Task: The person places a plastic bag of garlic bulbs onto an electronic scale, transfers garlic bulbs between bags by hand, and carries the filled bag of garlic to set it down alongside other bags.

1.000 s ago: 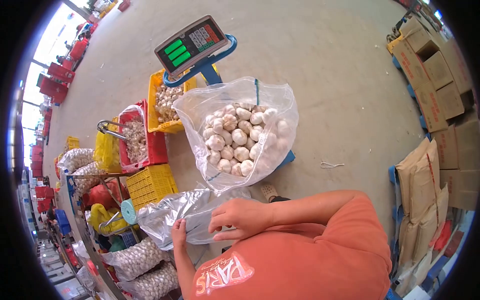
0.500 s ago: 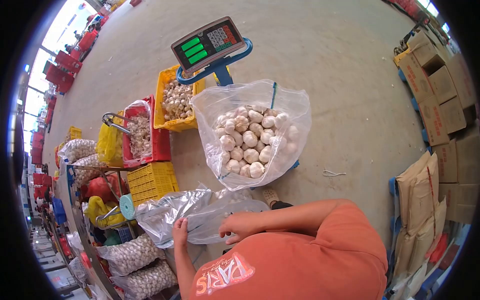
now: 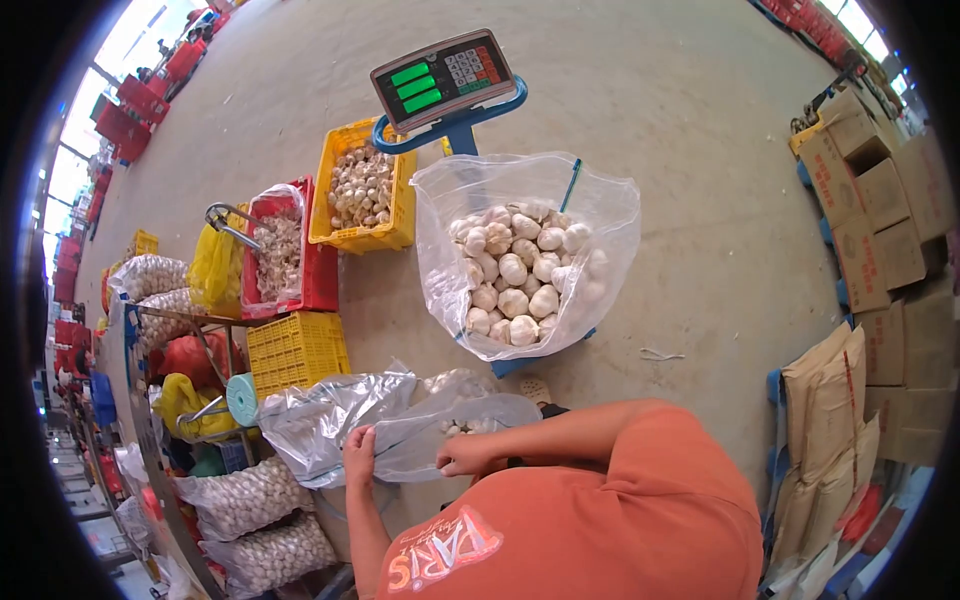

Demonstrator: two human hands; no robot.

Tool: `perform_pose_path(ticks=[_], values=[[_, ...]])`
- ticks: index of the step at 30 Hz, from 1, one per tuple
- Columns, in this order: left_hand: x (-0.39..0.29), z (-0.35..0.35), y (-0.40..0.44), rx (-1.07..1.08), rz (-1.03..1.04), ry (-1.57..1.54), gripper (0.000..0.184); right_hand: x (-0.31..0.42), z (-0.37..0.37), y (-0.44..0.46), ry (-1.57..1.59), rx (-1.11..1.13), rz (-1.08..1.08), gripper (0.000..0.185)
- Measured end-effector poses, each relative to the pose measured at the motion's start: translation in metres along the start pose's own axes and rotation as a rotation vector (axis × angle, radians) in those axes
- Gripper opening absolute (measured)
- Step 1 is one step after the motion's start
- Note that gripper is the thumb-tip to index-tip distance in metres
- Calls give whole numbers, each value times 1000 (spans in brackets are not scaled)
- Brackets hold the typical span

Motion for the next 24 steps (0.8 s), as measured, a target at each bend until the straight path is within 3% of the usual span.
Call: perform_pose_path(ticks=[4, 6, 10, 12, 14, 15, 16, 17, 18, 19, 21, 24], values=[[-3, 2, -7, 31, 15, -21, 21, -46, 11, 28, 133, -76, 50, 45], [0, 1, -11, 45, 7, -39, 21, -75, 10, 42, -205, -133, 102, 56], [16, -5, -21, 40, 65, 13, 25, -70, -5, 17, -423, -147, 121, 72], [25, -12, -25, -16, 110, 70, 26, -76, -7, 2, -548, 106, 304, 84], [55, -26, -23, -63, -26, 177, 23, -87, -10, -14, -467, 171, 376, 84], [99, -33, -8, -111, -59, 93, 19, -93, -11, -22, -380, 230, 447, 84], [186, -40, 14, -118, -56, 92, 19, -95, -15, -27, -387, 230, 442, 84], [230, -79, 39, -640, 255, 745, 20, -99, -16, -31, -314, 320, 460, 81], [217, -122, 31, -590, 139, 312, 22, -100, -15, -34, -240, 408, 476, 78], [210, -152, 20, -503, -315, -424, 19, -95, -15, -35, -244, 404, 467, 78], [185, -201, 8, -626, -377, -508, 19, -44, -27, -37, -415, 117, 108, 74], [164, -243, 14, -536, -301, -723, 26, 4, -42, -24, -513, -150, -181, 62]])
Point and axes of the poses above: each hand's wrist, its own y-axis towards the middle knuckle, its own z-axis out of the palm, x = y × z, the point moved 4 cm from there along y, towards the middle knuckle, and after that the axes turned 13 degrees about y, right-handed, at the moved point
